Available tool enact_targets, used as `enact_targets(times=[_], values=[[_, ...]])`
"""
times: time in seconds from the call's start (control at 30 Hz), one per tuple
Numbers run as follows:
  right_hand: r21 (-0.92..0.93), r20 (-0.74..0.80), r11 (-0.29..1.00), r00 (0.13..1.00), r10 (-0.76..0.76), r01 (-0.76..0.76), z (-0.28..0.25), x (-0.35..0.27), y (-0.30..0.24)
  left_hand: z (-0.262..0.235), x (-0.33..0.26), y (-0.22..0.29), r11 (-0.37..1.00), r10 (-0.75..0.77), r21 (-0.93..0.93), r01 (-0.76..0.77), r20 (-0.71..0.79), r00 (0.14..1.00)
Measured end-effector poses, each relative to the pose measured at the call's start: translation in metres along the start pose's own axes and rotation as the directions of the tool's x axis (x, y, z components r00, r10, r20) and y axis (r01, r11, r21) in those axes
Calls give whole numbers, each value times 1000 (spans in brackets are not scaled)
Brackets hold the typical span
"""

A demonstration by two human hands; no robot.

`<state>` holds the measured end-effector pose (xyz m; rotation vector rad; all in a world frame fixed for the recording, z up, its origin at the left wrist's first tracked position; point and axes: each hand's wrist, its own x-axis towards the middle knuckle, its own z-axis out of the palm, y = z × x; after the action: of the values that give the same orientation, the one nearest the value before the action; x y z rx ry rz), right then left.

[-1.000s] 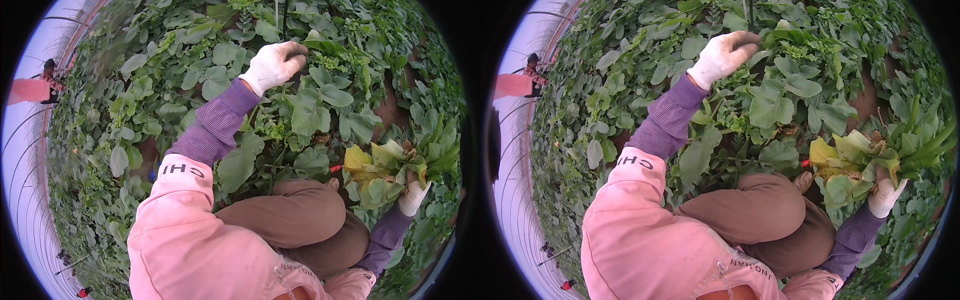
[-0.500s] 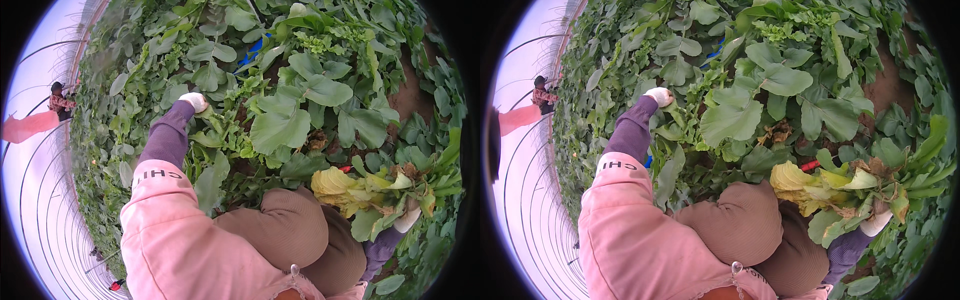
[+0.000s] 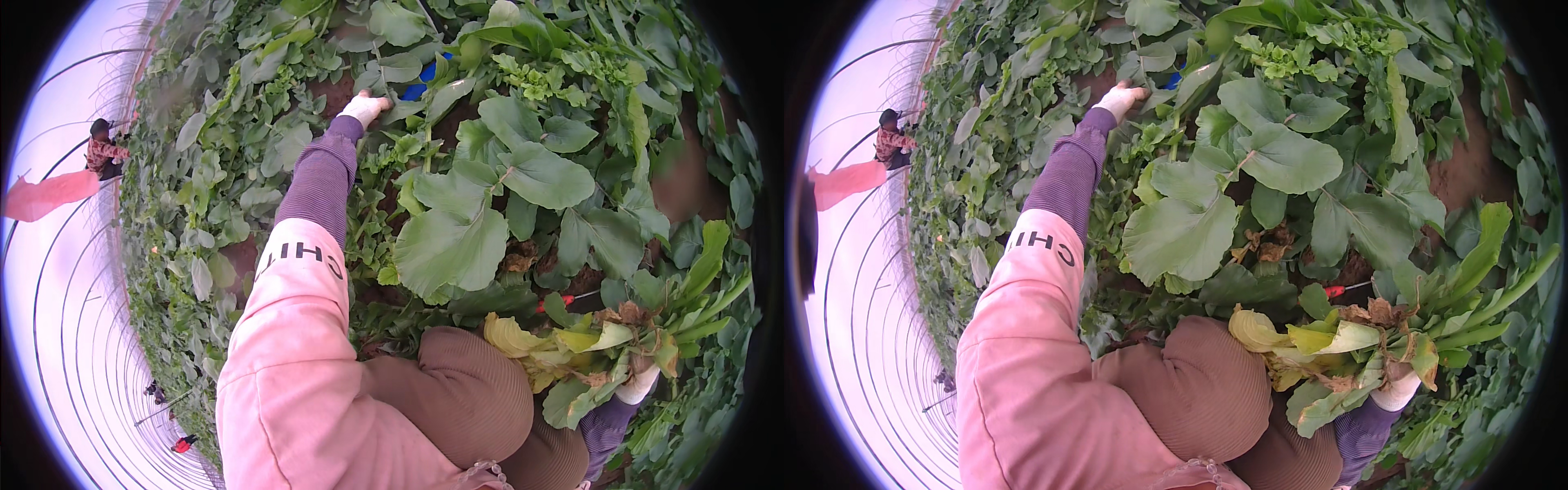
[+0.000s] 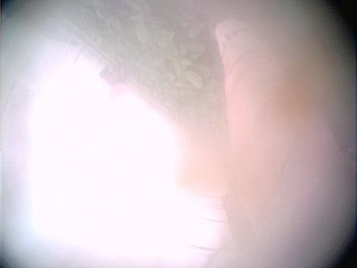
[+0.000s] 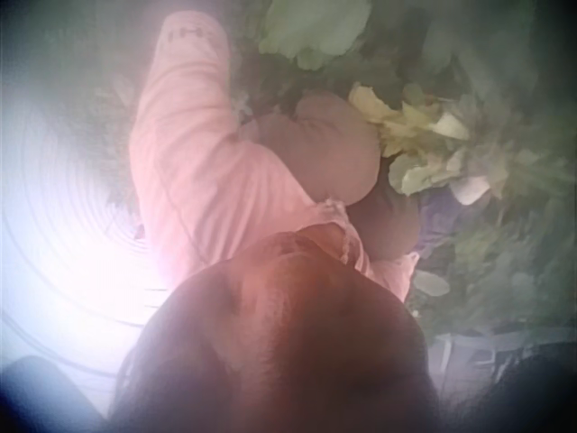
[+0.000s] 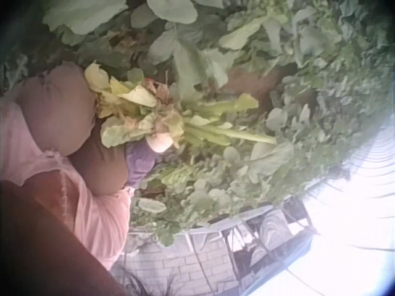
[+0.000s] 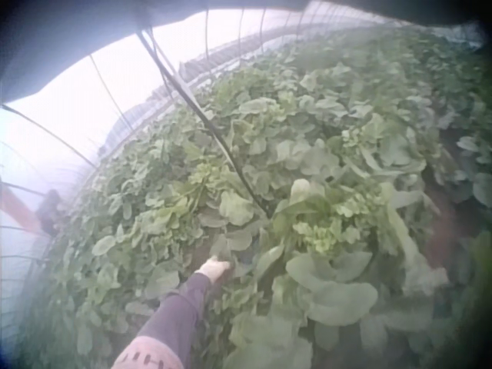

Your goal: The person kneels in a greenhouse and removes weeds from between rows of leafy green plants. They pull weeds by hand and use a small hand hoe to loosen soil around the plants, gathering the removed weeds in their hands.

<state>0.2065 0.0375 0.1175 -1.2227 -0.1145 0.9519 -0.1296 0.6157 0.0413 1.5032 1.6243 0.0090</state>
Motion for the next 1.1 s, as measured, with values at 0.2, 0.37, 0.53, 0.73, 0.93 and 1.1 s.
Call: enact_targets(times=[0.2,0.37,0.53,0.73,0.93,1.1], values=[[-10,62,1000,998,22,-22,6,1,-7,28,8,12,801,411,439,-408,92,907],[-4,60,999,997,39,-39,9,1,-3,-23,9,-9,776,301,628,-60,-285,910],[-131,103,988,990,96,-83,7,11,-9,-56,15,-21,566,431,824,-4,-292,853],[-61,43,964,964,263,-260,31,19,-17,-57,35,-24,558,332,810,182,-419,845],[18,58,959,957,283,-284,51,27,-12,-49,56,-29,887,256,458,62,-598,759],[-113,-8,932,938,346,-345,55,30,-15,-62,80,-29,846,197,510,154,-568,799]])
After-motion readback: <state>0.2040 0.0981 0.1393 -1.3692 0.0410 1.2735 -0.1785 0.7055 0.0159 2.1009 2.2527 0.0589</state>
